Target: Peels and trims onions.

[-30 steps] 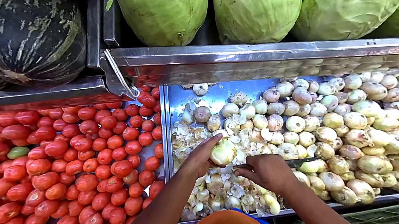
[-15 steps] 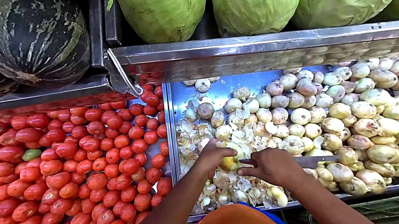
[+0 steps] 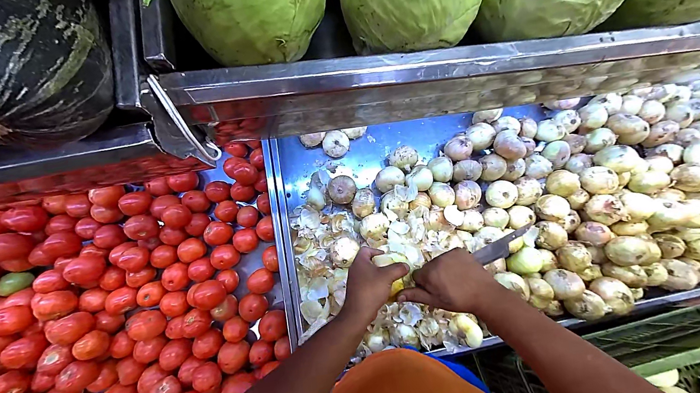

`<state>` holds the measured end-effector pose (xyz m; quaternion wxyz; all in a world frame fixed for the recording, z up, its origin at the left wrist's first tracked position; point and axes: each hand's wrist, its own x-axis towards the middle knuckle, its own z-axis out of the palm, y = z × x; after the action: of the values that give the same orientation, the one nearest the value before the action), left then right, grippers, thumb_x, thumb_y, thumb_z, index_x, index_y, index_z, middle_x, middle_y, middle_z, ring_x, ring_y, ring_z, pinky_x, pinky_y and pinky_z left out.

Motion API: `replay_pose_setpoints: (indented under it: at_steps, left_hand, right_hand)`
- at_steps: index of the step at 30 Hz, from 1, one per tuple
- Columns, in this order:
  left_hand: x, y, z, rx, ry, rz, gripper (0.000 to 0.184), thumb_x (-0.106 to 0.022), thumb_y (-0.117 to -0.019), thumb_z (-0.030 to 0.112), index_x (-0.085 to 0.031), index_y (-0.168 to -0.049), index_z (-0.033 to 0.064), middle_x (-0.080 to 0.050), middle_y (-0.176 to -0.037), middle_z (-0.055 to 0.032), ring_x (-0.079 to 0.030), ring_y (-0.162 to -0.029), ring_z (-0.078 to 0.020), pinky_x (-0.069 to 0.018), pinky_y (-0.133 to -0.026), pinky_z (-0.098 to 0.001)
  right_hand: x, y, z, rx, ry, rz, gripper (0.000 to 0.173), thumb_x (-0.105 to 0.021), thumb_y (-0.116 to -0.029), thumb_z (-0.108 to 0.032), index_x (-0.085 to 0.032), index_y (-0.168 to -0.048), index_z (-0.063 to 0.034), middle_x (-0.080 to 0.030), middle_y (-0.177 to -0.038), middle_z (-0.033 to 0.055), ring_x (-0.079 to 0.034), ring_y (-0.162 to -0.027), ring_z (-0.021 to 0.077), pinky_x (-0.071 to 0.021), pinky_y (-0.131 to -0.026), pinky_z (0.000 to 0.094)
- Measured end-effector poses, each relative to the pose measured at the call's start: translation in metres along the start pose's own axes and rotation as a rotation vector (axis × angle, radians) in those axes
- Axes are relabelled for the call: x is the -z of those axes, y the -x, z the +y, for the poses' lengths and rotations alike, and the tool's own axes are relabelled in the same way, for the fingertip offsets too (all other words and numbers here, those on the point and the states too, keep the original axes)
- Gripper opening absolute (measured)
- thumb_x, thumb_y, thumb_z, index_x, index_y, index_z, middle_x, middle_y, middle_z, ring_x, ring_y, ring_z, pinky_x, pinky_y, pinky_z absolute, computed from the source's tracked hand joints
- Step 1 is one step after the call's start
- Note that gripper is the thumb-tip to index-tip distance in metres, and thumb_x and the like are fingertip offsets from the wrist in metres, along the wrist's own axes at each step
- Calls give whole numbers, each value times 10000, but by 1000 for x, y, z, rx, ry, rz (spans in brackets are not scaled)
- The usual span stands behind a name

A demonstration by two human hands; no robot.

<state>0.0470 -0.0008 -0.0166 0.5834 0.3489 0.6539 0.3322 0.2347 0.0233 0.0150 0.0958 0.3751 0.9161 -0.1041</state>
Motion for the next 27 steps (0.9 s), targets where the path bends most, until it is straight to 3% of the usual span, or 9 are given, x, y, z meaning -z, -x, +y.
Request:
replay_pose_setpoints:
  at_steps: [4, 7, 11, 14, 15, 17, 19, 22, 27]
  left_hand:
    - [-14, -5, -3, 6, 42, 84, 568, -853, -812, 237, -573, -1267, 45, -674, -1047, -192, -662, -947, -326, -548, -797, -544]
    - [-27, -21, -17, 21, 71, 153, 542, -861, -793, 256, -593, -1219, 53, -686, -1038, -175, -676, -959, -316, -559, -814, -549]
    - [-12, -67, -21, 74, 163, 311, 633, -799, -871, 290, -505, -1341, -16, -648, -1167, -264, -648, -1089, -409, -532, -913, -626]
    - [11, -75, 2, 177, 401, 127, 778, -729, -933, 375, -305, -1540, 135, -597, -1301, -254, -648, -1123, -414, -567, -874, -622]
    - [14, -66, 7, 199, 436, 67, 778, -711, -943, 396, -290, -1555, 163, -600, -1297, -254, -658, -1096, -418, -574, -848, -615]
    - [19, -49, 15, 179, 450, -56, 721, -672, -966, 433, -335, -1548, 171, -618, -1290, -226, -663, -1094, -393, -576, -862, -588]
    - [21, -33, 23, 137, 420, -186, 653, -619, -997, 470, -380, -1528, 174, -624, -1293, -195, -665, -1093, -364, -579, -863, -553]
    - [19, -27, 21, 112, 399, -301, 573, -629, -1007, 413, -441, -1491, 171, -657, -1241, -167, -678, -1058, -331, -584, -854, -527]
    - [16, -21, 15, 63, 289, -327, 446, -656, -992, 428, -584, -1289, 104, -689, -1107, -157, -688, -965, -281, -580, -826, -469]
  right_hand:
    - [-3, -1, 7, -82, 61, -14, 820, -237, -976, -795, -597, -738, -98, -588, -618, 81, -670, -638, 280, -511, -561, 488]
    - [-4, 2, 9, -89, 91, -75, 804, -252, -979, -790, -619, -770, -105, -617, -653, 84, -687, -677, 290, -529, -590, 499]
    - [-27, 15, -25, 34, -51, -272, 792, -345, -976, -768, -670, -861, -55, -684, -780, 169, -708, -792, 395, -532, -675, 623]
    - [-30, 8, -20, -155, -149, -366, 508, -525, -1030, -529, -674, -1088, -47, -709, -1027, 194, -697, -986, 413, -533, -818, 639]
    - [-26, 8, -13, -229, -164, -346, 487, -564, -1013, -532, -683, -1123, -72, -714, -1062, 167, -698, -1011, 386, -542, -843, 622]
    - [-13, 9, 0, -283, -166, -235, 573, -554, -978, -642, -685, -1096, -97, -713, -1010, 121, -709, -956, 335, -561, -809, 573]
    - [0, 12, 8, -292, -194, -80, 647, -548, -936, -719, -696, -1005, -94, -690, -871, 98, -699, -819, 300, -560, -717, 542]
    - [14, 10, 17, -296, -208, 34, 702, -564, -877, -789, -696, -932, -102, -659, -772, 68, -670, -720, 266, -550, -654, 524]
    - [30, -5, 14, -307, -160, -71, 771, -559, -775, -894, -665, -819, -131, -632, -710, 43, -660, -721, 246, -526, -660, 510]
